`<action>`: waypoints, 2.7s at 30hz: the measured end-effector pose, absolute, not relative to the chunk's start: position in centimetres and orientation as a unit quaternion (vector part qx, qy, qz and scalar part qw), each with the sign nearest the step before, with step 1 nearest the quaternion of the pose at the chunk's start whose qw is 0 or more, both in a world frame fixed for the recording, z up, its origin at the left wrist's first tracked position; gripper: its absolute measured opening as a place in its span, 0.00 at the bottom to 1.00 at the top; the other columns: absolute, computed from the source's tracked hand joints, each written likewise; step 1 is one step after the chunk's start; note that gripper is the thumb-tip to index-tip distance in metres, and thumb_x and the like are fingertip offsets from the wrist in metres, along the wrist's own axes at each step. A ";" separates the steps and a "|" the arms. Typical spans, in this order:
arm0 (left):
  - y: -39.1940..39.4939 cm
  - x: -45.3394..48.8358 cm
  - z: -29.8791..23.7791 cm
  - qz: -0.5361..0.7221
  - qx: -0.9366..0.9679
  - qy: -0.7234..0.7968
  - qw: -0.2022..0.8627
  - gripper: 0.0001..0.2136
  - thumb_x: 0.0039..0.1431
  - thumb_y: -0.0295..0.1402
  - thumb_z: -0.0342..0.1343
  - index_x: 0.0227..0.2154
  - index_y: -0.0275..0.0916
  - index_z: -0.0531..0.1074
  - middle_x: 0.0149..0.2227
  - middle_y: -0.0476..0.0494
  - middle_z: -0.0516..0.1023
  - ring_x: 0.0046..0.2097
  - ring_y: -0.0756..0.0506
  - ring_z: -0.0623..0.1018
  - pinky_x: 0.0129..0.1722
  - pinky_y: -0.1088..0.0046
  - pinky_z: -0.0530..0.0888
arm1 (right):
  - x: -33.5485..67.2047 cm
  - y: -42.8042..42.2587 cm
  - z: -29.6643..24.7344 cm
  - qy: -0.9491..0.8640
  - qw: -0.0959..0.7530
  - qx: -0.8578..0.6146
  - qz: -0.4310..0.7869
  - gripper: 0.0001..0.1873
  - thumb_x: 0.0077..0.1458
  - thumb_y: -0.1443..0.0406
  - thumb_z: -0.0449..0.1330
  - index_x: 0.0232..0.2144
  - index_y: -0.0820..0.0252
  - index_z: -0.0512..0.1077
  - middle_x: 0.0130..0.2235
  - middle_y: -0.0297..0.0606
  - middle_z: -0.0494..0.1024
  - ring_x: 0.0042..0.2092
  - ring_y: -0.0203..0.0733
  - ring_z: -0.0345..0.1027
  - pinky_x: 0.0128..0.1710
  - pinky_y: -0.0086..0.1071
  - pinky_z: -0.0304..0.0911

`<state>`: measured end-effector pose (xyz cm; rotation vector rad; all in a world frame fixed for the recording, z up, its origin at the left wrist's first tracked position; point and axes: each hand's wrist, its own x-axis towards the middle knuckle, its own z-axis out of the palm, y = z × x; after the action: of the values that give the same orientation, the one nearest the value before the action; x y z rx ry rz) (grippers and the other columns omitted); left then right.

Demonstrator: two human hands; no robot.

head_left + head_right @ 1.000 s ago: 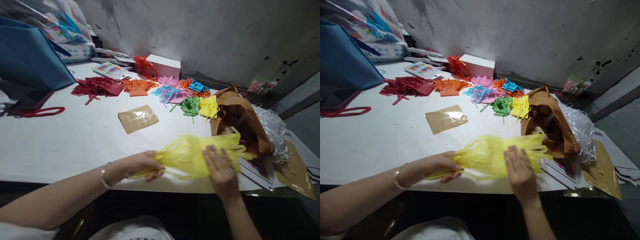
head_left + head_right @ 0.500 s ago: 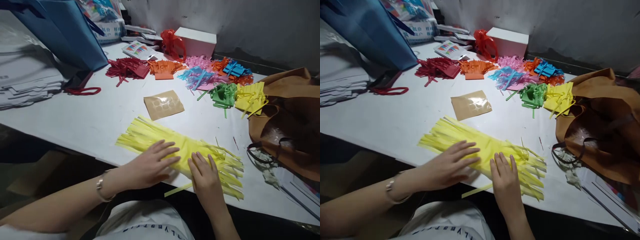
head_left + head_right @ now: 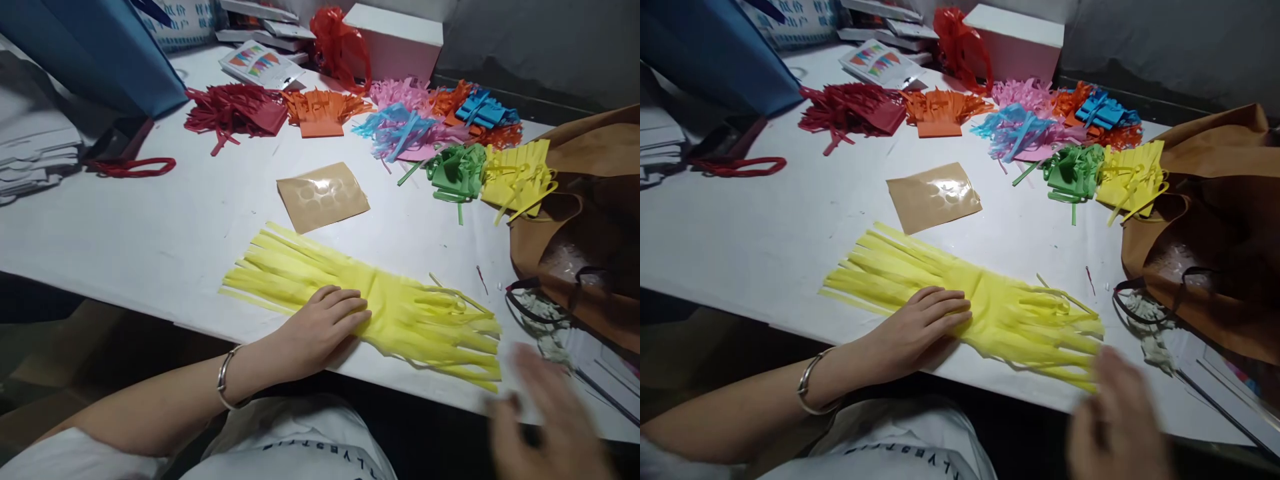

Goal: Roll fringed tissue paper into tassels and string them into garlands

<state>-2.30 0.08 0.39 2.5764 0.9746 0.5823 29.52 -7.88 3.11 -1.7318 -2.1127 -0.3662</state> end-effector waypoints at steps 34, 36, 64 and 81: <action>5.2 -1.5 3.9 -0.048 0.843 0.526 0.102 0.10 0.65 0.28 0.48 0.29 0.36 0.72 0.26 0.41 0.77 0.25 0.43 0.75 0.23 0.71 0.60 | 19.4 2.2 1.6 -0.770 0.091 -0.631 0.031 0.10 0.64 0.64 0.58 0.29 0.54 0.66 0.22 0.29 0.71 0.22 0.39 0.63 0.23 0.33 0.45; 5.3 -1.6 3.6 -0.032 0.845 0.523 0.110 0.10 0.64 0.27 0.47 0.29 0.36 0.71 0.25 0.41 0.76 0.24 0.44 0.74 0.23 0.71 0.60 | 19.5 2.1 1.8 -0.763 0.121 -0.633 -0.038 0.06 0.65 0.65 0.56 0.33 0.56 0.68 0.27 0.34 0.75 0.27 0.42 0.67 0.27 0.34 0.52; 1.8 -4.3 2.0 0.154 0.915 0.363 0.084 0.10 0.70 0.26 0.47 0.39 0.40 0.74 0.36 0.46 0.79 0.43 0.44 0.73 0.55 0.58 0.58 | 19.7 -1.5 1.0 -0.880 0.222 -0.420 0.022 0.11 0.67 0.72 0.51 0.47 0.64 0.72 0.44 0.45 0.78 0.47 0.47 0.69 0.54 0.45 0.56; 4.8 -2.5 1.9 0.077 0.862 0.494 0.080 0.11 0.60 0.27 0.53 0.21 0.37 0.68 0.23 0.47 0.77 0.32 0.46 0.72 0.43 0.60 0.63 | 17.7 -1.6 1.2 -0.797 0.255 -0.538 -0.101 0.05 0.62 0.70 0.59 0.42 0.61 0.71 0.41 0.42 0.77 0.45 0.48 0.69 0.53 0.46 0.57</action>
<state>-2.53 4.76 1.93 2.5795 1.4788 0.2291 17.69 -1.57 1.23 -1.4604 -2.1647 -0.2742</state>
